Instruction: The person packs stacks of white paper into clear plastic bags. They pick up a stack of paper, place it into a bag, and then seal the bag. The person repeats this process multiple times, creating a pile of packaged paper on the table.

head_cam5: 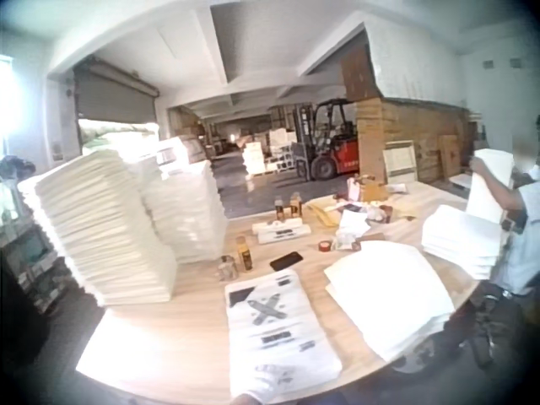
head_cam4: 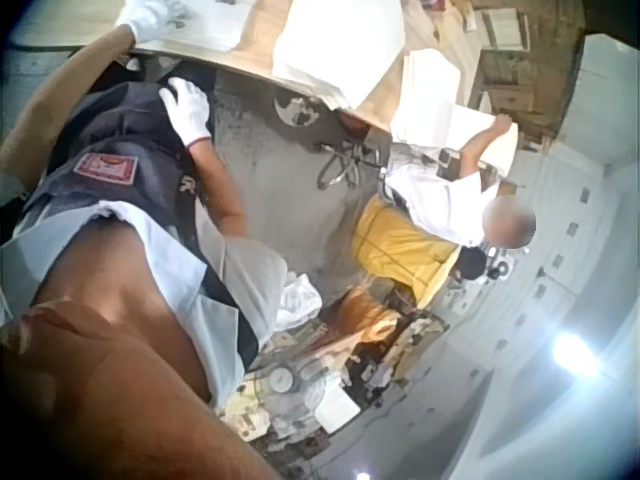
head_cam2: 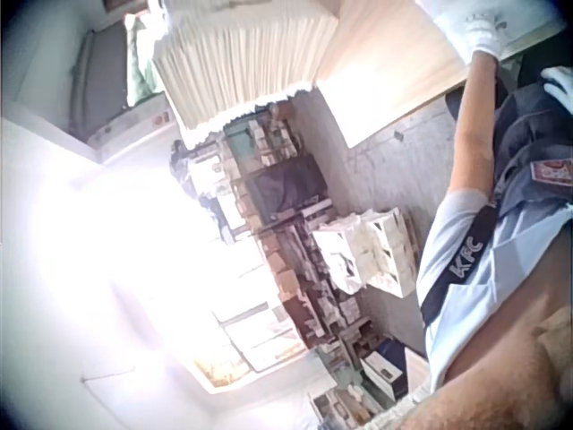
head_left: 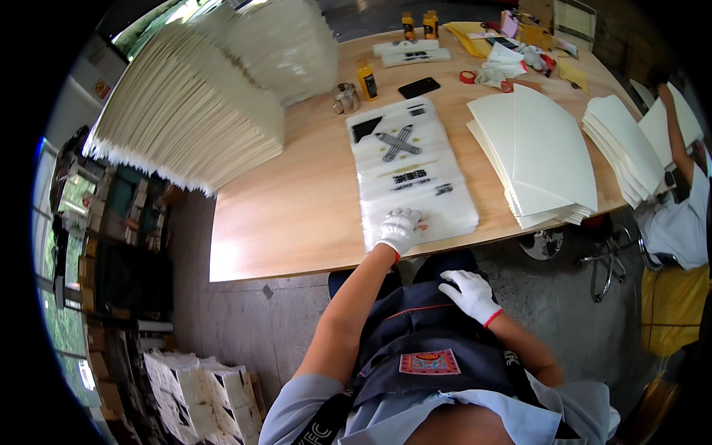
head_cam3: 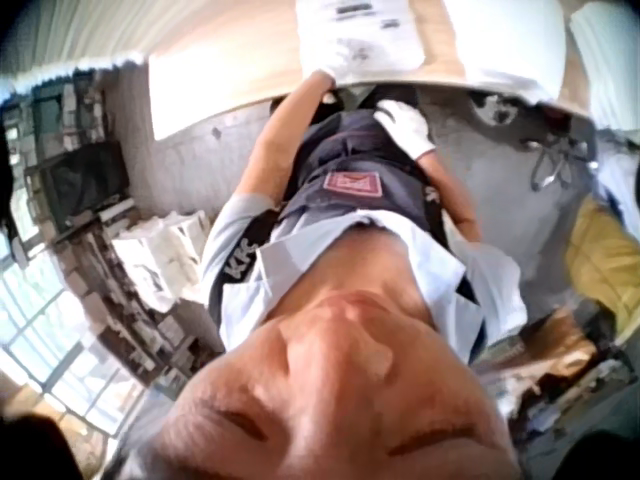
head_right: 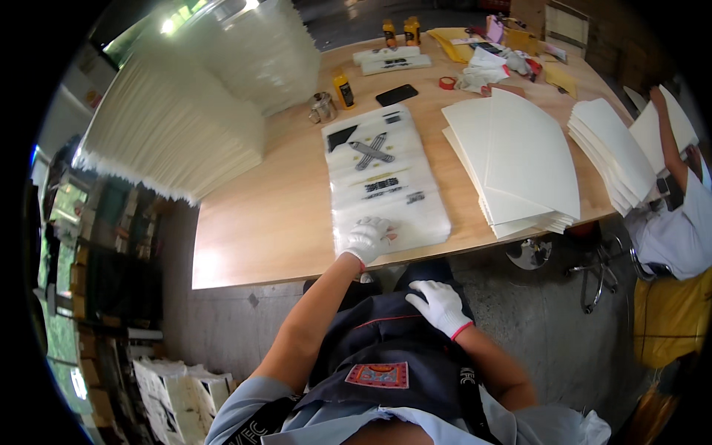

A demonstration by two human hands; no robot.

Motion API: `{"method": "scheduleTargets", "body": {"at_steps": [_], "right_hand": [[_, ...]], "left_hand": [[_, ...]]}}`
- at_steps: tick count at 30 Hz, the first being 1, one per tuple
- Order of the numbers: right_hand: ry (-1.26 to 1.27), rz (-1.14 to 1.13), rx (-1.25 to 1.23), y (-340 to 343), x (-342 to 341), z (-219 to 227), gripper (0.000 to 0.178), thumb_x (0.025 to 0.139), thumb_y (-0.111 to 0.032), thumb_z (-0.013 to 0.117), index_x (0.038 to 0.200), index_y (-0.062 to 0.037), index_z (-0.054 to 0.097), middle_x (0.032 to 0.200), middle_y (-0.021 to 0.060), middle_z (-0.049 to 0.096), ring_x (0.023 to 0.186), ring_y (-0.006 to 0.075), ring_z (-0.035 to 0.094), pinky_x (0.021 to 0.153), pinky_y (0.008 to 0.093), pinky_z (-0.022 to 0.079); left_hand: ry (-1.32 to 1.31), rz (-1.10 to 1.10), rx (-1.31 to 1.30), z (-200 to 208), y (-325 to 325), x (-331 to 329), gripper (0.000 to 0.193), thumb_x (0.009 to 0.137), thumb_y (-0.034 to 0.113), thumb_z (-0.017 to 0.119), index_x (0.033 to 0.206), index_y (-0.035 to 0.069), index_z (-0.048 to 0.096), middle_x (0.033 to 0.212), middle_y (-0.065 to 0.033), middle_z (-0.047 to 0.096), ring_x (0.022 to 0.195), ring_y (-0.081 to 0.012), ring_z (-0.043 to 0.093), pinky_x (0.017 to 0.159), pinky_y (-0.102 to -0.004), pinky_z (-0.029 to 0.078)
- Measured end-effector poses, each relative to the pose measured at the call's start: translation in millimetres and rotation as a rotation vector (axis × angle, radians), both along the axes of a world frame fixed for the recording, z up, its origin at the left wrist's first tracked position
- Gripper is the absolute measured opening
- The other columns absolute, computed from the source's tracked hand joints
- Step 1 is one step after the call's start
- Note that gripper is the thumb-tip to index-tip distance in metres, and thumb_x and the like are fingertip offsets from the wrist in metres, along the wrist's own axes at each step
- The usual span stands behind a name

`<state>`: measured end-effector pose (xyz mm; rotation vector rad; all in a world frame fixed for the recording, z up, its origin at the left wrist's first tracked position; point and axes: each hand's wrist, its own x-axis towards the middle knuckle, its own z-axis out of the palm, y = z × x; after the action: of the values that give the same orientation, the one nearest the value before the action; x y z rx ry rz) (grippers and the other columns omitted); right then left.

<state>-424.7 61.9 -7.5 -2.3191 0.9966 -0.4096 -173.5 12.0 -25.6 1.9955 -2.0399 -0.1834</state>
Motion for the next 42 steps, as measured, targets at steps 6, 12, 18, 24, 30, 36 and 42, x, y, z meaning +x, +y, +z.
{"method": "scheduleTargets", "body": {"at_steps": [6,12,18,24,30,36,42], "right_hand": [[-0.323,-0.224,0.002,-2.1,0.4,-6.8,0.026,0.085,-0.027,0.065,0.103,-0.0086,0.063,0.1,0.0112,0.065,0.094,0.03,0.061,0.084,0.0388,0.047],[-0.233,-0.578,-0.136,-105.0,12.7,-31.6,0.049,0.087,-0.039,0.059,0.124,-0.0084,0.051,0.114,0.0172,0.06,0.101,0.0344,0.058,0.087,0.0427,0.045],[0.108,-0.543,-0.241,-138.9,51.7,-44.1,0.052,0.083,-0.041,0.061,0.126,-0.0139,0.049,0.126,0.0116,0.055,0.103,0.0354,0.055,0.086,0.0467,0.045],[0.205,-0.457,-0.4,-115.0,39.0,-44.3,0.055,0.08,-0.04,0.063,0.127,-0.0152,0.049,0.13,0.0094,0.051,0.102,0.0316,0.054,0.084,0.0438,0.045],[0.008,-0.449,-0.49,-84.8,14.8,-19.6,0.05,0.08,-0.031,0.067,0.124,-0.0127,0.052,0.133,0.013,0.048,0.114,0.0345,0.048,0.094,0.0443,0.039],[-0.155,-0.359,-0.316,-42.8,-12.2,-12.2,0.036,0.084,-0.027,0.064,0.117,-0.0114,0.058,0.125,0.015,0.054,0.114,0.0347,0.05,0.095,0.0437,0.039],[-0.402,-0.271,0.355,-35.6,8.7,9.0,0.025,0.09,-0.022,0.058,0.107,-0.0055,0.065,0.103,0.0119,0.067,0.091,0.0232,0.064,0.078,0.0311,0.05]], "left_hand": [[0.168,0.13,0.264,21.0,-5.9,10.3,0.038,0.072,0.037,0.072,0.1,0.012,0.063,0.109,-0.0084,0.061,0.107,-0.0278,0.054,0.093,-0.0407,0.041],[0.334,0.8,-0.363,-39.1,49.9,30.0,0.062,0.074,0.019,0.072,0.129,0.011,0.044,0.136,-0.0165,0.044,0.122,-0.0377,0.042,0.099,-0.043,0.038],[0.461,0.678,-0.118,-19.2,64.3,6.9,0.059,0.075,0.023,0.069,0.127,0.009,0.044,0.131,-0.0139,0.047,0.111,-0.0397,0.047,0.093,-0.0442,0.041],[0.118,0.554,-0.084,1.8,65.0,10.0,0.056,0.07,0.024,0.074,0.12,0.015,0.051,0.133,-0.0126,0.046,0.111,-0.0373,0.048,0.094,-0.0446,0.041],[0.117,0.212,0.217,23.3,11.0,-16.9,0.042,0.069,0.037,0.074,0.104,0.016,0.065,0.122,-0.0067,0.056,0.112,-0.0295,0.05,0.092,-0.0402,0.041],[0.243,0.197,0.287,15.0,-22.2,0.6,0.019,0.074,0.032,0.069,0.079,0.014,0.069,0.084,-0.011,0.068,0.083,-0.028,0.063,0.073,-0.0373,0.048],[0.49,0.089,0.28,10.3,-30.6,28.6,0.019,0.08,0.025,0.06,0.089,0.013,0.071,0.091,-0.0119,0.069,0.088,-0.0291,0.063,0.077,-0.0349,0.048]]}}
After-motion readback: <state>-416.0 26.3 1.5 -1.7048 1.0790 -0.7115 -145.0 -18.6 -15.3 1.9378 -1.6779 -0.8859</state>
